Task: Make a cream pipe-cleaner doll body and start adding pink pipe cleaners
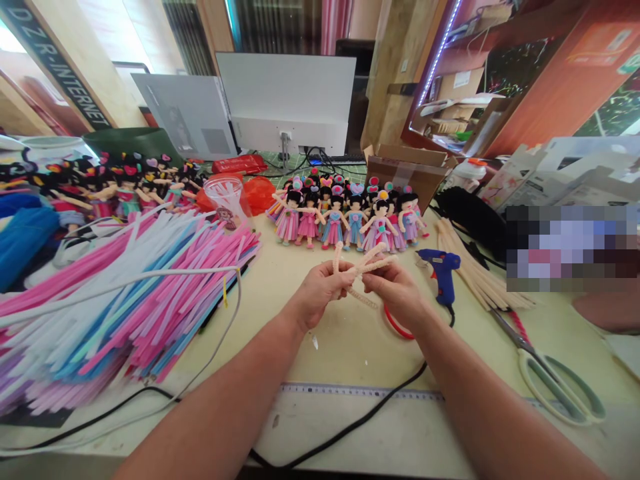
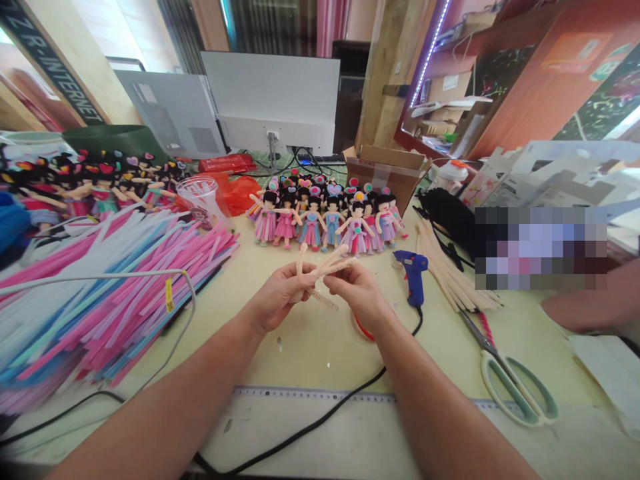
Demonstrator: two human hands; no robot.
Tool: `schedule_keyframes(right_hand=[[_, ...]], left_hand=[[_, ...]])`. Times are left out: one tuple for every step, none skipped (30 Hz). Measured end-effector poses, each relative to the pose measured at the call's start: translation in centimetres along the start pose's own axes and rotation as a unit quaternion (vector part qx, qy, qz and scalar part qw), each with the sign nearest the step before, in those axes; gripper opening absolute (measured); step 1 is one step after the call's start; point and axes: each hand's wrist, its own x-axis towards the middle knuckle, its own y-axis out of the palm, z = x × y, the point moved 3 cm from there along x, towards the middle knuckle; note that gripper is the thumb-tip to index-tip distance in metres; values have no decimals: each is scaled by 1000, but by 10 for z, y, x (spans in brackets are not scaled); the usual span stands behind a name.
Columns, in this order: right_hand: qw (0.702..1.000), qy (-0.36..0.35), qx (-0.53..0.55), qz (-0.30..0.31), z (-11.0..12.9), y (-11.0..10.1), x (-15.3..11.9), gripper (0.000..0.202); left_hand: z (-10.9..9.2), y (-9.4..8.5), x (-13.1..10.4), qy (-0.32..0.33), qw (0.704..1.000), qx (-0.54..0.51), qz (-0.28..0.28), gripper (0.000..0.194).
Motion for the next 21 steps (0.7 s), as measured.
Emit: schedule_keyframes(right_hand=[[1000,6,-6,1,0,0,0,25],[1000,11,-13,2,1,0,-1,25],[1000,17,-22,4,2,1,-1,25],[999,22,-33,6,3,2,-2,25],[999,26,-44,8,4,3,-3,26],[998,28,-53,9,5,5,-4,27],[998,28,-58,9,6,7,-4,28],[998,27,-60,8,7,8,-5,29],[998,26,-60,5,8,10,-5,29],[998,24,-58,-1,8,11,-6,29],[998,22,-55,-8,8,11,-6,28],[998,22,-49,-15,8,12,-6,27],[999,21,-43,-22,7,11,-6,26],[999,21,-35,-29,7,11,-6,24],[999,20,-29,-34,6,11,-6,23],[999,21,-24,-39,6,10,-6,21],[999,20,-20,-42,5,10,-6,20],[999,19,-18,-45,4,10,-6,19],[999,17,-19,-47,4,9,-6,18],[998,16,-20,-49,3,9,-6,18],[998,16,-21,-51,2,9,-6,18]], left_hand=[[0,0,0,5,1000,8,-6,23],[0,0,0,12,1000,17,-12,22],[-1,-1,0,20,999,26,-17,21],[0,-1,1,27,999,35,-20,21],[0,-2,1,34,998,43,-21,21],[1,-2,1,38,998,49,-20,21],[1,-3,1,42,998,53,-19,21],[2,-3,1,45,997,57,-17,22],[3,-3,2,49,997,61,-17,22],[3,-4,2,53,996,67,-19,22],[3,-4,2,58,995,74,-22,22],[3,-4,2,62,994,82,-26,22],[2,-4,1,66,993,92,-28,23],[2,-4,1,68,992,100,-31,23],[2,-4,1,70,991,107,-32,24],[2,-3,1,71,991,112,-33,25],[1,-3,1,73,990,116,-34,25],[1,-3,1,75,989,119,-34,25],[1,-3,1,76,989,121,-33,24],[1,-3,1,77,989,122,-32,23],[1,-3,1,78,989,123,-31,22]])
